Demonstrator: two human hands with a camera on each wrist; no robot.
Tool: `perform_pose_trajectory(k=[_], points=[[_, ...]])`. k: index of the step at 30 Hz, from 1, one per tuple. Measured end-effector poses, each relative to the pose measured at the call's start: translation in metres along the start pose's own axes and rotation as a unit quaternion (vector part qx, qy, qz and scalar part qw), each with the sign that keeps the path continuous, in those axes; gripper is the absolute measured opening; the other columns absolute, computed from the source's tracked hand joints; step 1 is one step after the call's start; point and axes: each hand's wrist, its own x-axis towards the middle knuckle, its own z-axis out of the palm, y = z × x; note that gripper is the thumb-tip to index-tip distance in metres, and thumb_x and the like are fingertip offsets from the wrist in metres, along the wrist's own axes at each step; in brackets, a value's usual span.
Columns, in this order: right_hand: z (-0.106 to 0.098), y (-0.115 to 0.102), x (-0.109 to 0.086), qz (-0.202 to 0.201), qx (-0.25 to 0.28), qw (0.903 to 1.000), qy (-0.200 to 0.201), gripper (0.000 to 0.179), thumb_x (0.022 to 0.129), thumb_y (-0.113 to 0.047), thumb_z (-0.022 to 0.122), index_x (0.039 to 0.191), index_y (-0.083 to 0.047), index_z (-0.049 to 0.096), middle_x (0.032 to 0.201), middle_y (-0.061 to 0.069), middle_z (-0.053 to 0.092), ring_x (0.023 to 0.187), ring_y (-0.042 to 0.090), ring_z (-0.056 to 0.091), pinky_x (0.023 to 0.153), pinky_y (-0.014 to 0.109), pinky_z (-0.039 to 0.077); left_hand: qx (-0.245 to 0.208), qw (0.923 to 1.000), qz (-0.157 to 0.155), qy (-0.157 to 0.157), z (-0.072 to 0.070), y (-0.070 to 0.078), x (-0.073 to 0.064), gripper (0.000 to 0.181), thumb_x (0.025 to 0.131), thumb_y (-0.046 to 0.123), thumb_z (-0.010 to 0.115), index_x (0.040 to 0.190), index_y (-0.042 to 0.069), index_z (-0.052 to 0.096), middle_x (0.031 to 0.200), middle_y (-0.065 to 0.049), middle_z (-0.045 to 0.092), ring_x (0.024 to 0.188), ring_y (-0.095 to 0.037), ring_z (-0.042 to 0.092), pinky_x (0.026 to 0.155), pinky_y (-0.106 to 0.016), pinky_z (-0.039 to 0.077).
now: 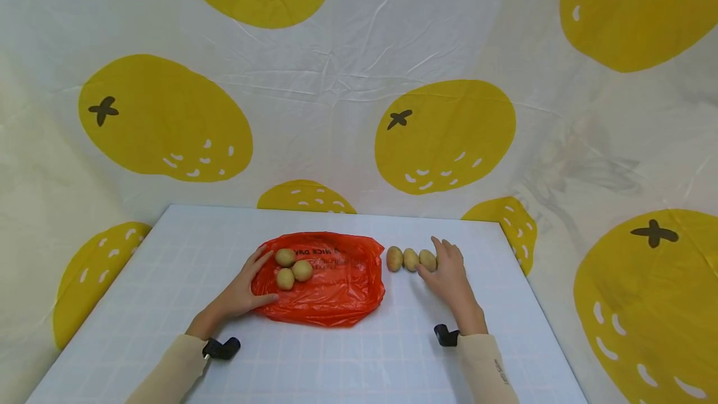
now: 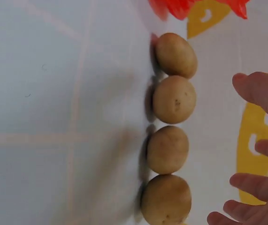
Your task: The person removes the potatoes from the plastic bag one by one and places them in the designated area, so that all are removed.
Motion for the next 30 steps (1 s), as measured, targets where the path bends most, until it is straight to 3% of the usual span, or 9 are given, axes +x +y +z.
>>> perform_pose_trajectory(k=[7,14,24,29,30], points=[[-0.001,-0.024,0.002,-0.002,-0.042,0.9986,-0.033,0.085,0.093,-0.041,0.075,0.157,-0.001,0.036,0.16,0.034,0.031,0.148,0.059,0.021,0.11,0.077,0.03,0.002,1.0,-0.003,-0.004,0.001,0.0,0.0,0.107,0.08,0.043,0.083,0.163,0.006,0.025,0.172,-0.018,0.007,0.155,-0.05,0.017,0.114,-0.077,0.026],[-0.003,-0.047,0.004,-0.042,-0.063,0.9969,-0.024,0.086,0.09,-0.047,0.076,0.155,-0.004,0.041,0.159,0.031,0.036,0.146,0.059,0.027,0.105,0.081,0.031,0.006,0.9999,-0.012,-0.008,0.003,0.0,0.001,0.109,0.08,0.046,0.082,0.164,0.008,0.024,0.172,-0.018,0.006,0.154,-0.05,0.017,0.113,-0.077,0.027],[-0.001,-0.085,0.012,-0.069,0.01,0.9956,-0.063,0.085,0.091,-0.046,0.075,0.159,-0.013,0.037,0.166,0.022,0.029,0.153,0.049,0.023,0.103,0.075,0.042,0.003,1.0,-0.004,-0.008,0.0,0.001,0.001,0.107,0.081,0.043,0.083,0.163,0.007,0.024,0.172,-0.018,0.007,0.155,-0.049,0.016,0.114,-0.077,0.026],[0.003,-0.108,0.017,-0.096,0.045,0.9913,-0.079,0.082,0.093,-0.044,0.074,0.159,-0.014,0.037,0.166,0.018,0.03,0.152,0.043,0.029,0.109,0.068,0.042,0.007,0.9999,-0.009,-0.005,-0.001,-0.001,0.002,0.107,0.081,0.043,0.083,0.164,0.008,0.025,0.172,-0.016,0.007,0.155,-0.048,0.016,0.115,-0.076,0.027],[0.004,-0.112,0.017,-0.103,0.053,0.9899,-0.081,0.081,0.094,-0.043,0.074,0.159,-0.013,0.037,0.166,0.018,0.031,0.148,0.043,0.036,0.107,0.066,0.045,0.009,0.9999,-0.008,-0.006,-0.001,-0.001,0.001,0.107,0.081,0.043,0.083,0.164,0.008,0.024,0.172,-0.016,0.007,0.155,-0.048,0.016,0.115,-0.076,0.027]])
